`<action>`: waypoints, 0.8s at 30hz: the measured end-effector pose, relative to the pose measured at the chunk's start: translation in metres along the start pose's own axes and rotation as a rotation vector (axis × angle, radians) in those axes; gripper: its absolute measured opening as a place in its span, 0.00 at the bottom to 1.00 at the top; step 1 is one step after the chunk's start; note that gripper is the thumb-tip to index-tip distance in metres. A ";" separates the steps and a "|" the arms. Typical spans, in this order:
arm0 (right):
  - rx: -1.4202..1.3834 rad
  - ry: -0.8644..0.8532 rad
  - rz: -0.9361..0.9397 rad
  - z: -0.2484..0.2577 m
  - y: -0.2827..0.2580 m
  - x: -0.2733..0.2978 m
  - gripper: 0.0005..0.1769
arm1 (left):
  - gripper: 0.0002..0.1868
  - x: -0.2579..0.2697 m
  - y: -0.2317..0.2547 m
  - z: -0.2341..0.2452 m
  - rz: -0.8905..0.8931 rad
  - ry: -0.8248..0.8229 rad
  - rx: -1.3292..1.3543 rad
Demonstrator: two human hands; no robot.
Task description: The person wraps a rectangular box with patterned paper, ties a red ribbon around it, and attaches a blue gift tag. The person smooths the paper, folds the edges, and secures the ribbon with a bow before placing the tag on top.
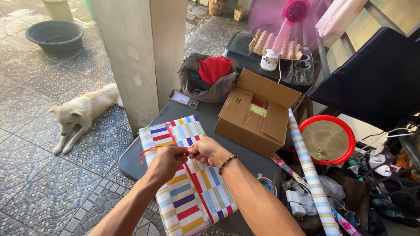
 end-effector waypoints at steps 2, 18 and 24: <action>0.030 -0.023 0.042 -0.001 -0.001 -0.001 0.06 | 0.09 0.003 0.005 0.000 -0.045 0.026 -0.210; 0.961 0.364 0.619 -0.003 -0.028 0.049 0.09 | 0.12 0.041 -0.080 0.020 0.587 0.016 0.169; 0.698 0.275 0.555 -0.005 -0.028 0.062 0.13 | 0.15 0.034 -0.066 0.024 0.558 0.076 0.173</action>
Point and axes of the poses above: each hand's wrist, its own x-axis away from the middle knuckle, its own z-axis out of the back of the hand, y = z × x, the point moved 8 cm from there along -x, towards the middle knuckle, and after that the axes turned 5 degrees about -y, right-handed, at the moved point
